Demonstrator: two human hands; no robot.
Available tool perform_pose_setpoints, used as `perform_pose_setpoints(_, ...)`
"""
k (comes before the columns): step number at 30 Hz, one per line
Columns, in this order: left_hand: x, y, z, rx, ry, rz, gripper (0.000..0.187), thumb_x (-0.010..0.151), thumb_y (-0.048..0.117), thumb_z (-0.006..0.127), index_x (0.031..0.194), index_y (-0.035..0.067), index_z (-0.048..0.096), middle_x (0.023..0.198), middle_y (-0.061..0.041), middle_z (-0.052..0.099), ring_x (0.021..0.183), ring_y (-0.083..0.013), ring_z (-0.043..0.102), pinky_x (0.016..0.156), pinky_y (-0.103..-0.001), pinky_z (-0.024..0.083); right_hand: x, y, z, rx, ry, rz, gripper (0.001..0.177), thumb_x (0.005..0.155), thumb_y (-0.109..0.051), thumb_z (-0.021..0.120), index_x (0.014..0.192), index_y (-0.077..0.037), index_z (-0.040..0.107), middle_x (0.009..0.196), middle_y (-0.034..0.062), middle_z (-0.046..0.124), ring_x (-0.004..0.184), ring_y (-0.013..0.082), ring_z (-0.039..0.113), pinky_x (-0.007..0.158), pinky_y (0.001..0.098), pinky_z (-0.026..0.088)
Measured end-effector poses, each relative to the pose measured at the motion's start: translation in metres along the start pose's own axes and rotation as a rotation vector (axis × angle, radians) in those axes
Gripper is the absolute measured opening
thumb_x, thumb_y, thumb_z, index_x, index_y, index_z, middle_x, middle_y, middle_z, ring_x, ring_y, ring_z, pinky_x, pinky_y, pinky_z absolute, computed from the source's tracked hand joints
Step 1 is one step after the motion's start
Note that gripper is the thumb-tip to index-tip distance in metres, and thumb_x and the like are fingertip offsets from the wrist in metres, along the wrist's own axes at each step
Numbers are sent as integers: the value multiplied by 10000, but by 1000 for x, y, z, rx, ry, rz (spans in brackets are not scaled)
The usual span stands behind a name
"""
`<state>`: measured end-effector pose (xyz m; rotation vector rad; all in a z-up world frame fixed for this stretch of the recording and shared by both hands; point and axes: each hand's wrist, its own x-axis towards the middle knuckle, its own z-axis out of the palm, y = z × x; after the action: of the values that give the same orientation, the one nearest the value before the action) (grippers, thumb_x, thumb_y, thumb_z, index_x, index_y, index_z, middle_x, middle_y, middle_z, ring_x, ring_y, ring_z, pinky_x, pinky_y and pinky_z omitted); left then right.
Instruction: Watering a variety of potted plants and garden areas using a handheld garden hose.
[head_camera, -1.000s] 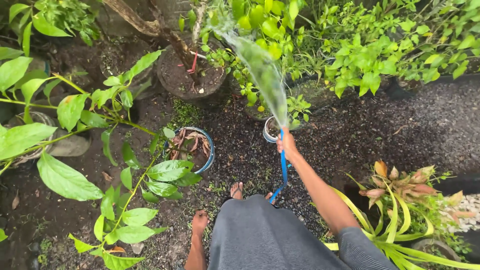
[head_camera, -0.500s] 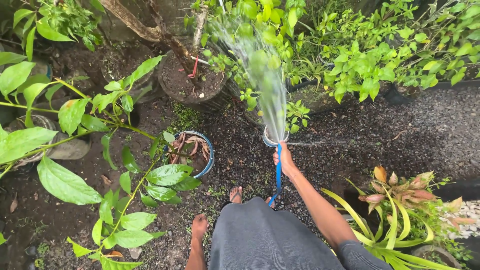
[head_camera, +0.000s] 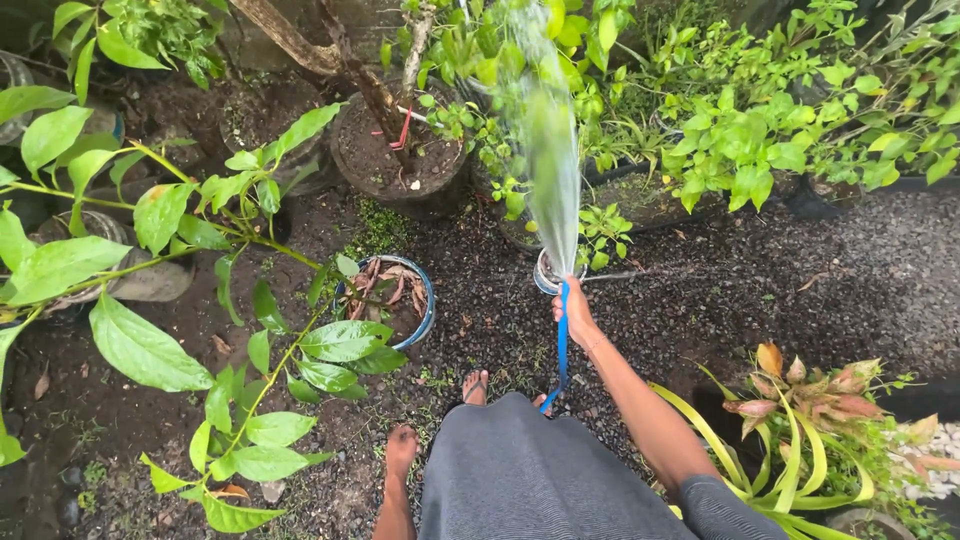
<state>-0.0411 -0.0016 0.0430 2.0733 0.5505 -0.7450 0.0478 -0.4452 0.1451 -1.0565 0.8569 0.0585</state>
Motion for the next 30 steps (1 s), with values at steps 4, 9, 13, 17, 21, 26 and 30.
perform_pose_setpoints(4, -8, -1, -1, 36, -24, -127, 186, 837, 127, 483, 727, 158, 630, 733, -70, 743, 681, -213, 633, 768, -341, 499, -4, -6, 4, -30, -3, 7, 405, 1084, -509, 315, 831, -199, 382, 578, -55, 390, 456, 79, 341, 444, 254, 314)
perform_pose_setpoints(9, -10, 3, -1, 6, -57, -262, 375, 1002, 165, 518, 1361, 118, 618, 1023, -122, 801, 786, -190, 682, 710, -339, 540, -2, -4, 8, -56, 11, 27, 420, 1086, -525, 307, 832, -195, 357, 585, -59, 372, 461, 77, 324, 448, 253, 293)
perform_pose_setpoints(13, -6, 4, 2, -12, -35, -133, 185, 777, 50, 459, 707, 178, 573, 688, -46, 683, 639, -198, 560, 688, -362, 455, -3, -8, 14, -58, 14, 37, 375, 1090, -481, 286, 852, -196, 343, 588, -63, 370, 468, 80, 311, 456, 263, 290)
perform_pose_setpoints(17, 0, 4, 6, -75, -16, -200, 285, 934, 166, 531, 1175, 110, 673, 679, -58, 731, 589, -186, 630, 630, -325, 477, 1, -8, 17, -58, 40, 58, 400, 1083, -521, 306, 861, -189, 339, 579, -57, 357, 460, 83, 302, 447, 264, 281)
perform_pose_setpoints(21, 2, 3, 5, -113, -23, -207, 274, 925, 160, 541, 1162, 102, 666, 715, -71, 747, 622, -192, 654, 655, -322, 490, 2, -10, 21, -59, 53, 55, 376, 1075, -511, 309, 904, -178, 345, 611, -56, 347, 485, 78, 306, 447, 253, 282)
perform_pose_setpoints(26, -4, 3, 2, -55, -19, -193, 219, 918, 176, 546, 1081, 140, 688, 709, -62, 754, 658, -194, 648, 726, -322, 484, 3, -12, 25, -106, 45, 37, 409, 1078, -523, 283, 832, -198, 322, 588, -60, 343, 475, 90, 296, 458, 268, 282)
perform_pose_setpoints(30, -7, 5, 0, -25, -31, -251, 347, 944, 215, 576, 1279, 166, 653, 808, -56, 801, 699, -167, 681, 741, -318, 491, -1, -17, 30, -139, 39, 31, 398, 1082, -514, 280, 849, -195, 322, 595, -63, 332, 477, 79, 290, 445, 257, 286)
